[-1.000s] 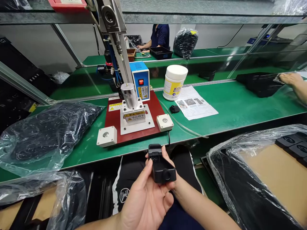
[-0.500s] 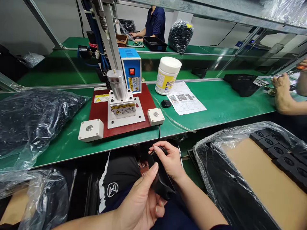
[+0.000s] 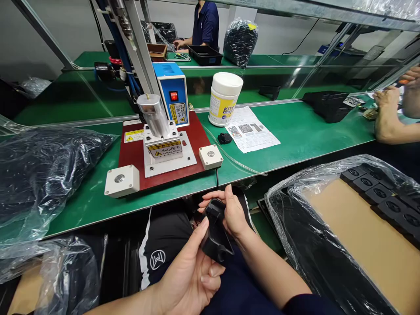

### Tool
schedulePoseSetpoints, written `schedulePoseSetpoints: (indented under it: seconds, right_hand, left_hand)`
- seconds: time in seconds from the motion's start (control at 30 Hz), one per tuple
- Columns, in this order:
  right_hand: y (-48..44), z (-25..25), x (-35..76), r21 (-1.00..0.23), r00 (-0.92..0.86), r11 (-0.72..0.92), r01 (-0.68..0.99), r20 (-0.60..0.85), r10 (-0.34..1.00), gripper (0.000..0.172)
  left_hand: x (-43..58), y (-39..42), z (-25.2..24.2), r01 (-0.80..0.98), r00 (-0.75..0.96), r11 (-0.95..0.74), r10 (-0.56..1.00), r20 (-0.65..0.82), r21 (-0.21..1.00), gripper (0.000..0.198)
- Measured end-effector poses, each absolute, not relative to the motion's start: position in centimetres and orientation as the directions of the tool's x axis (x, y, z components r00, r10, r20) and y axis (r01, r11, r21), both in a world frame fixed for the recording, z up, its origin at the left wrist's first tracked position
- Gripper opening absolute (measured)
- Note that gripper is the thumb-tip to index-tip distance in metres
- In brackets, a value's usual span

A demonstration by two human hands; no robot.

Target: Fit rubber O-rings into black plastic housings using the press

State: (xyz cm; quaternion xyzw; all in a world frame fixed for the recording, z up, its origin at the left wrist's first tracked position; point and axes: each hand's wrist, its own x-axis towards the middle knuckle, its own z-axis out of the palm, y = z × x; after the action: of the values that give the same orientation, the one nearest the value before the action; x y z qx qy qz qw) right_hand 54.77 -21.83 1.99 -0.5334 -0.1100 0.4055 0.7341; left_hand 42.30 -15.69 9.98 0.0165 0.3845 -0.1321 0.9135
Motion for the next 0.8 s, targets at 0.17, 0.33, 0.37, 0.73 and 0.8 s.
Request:
schedulePoseSetpoints:
  seconds: [0.17,0.33,0.37,0.73,0.8]
  right_hand:
    - [-22.0,2.1,54.8,-0.859,0.644,0.132,-0.494,-0.26,0.72,0.074]
    - [-22.1,2.3,55.0,-0.837,0.64,0.203,-0.509,-0.209,0.74,0.073]
    - [-22.1,2.3,55.1,-0.836,0.639,0.207,-0.508,-0.205,0.741,0.073]
    - [-22.4,2.9,55.4,-0.851,0.641,0.213,-0.479,-0.173,0.748,0.067]
    - [-22.4,3.3,55.5,-0.875,0.636,0.206,-0.439,-0.14,0.759,0.06]
  left_hand:
    - [42.0,-15.3,9.6,0.265,0.7,0.958,-0.267,-0.662,-0.106,0.041]
    - [41.7,-14.8,9.3,0.262,0.761,0.958,-0.282,-0.585,-0.121,0.058]
    - [41.7,-14.8,9.2,0.261,0.764,0.957,-0.283,-0.579,-0.123,0.059]
    - [41.6,-14.2,9.0,0.276,0.791,0.954,-0.296,-0.536,-0.121,0.062]
    - [41.5,-13.9,9.1,0.277,0.791,0.959,-0.264,-0.552,-0.061,0.057]
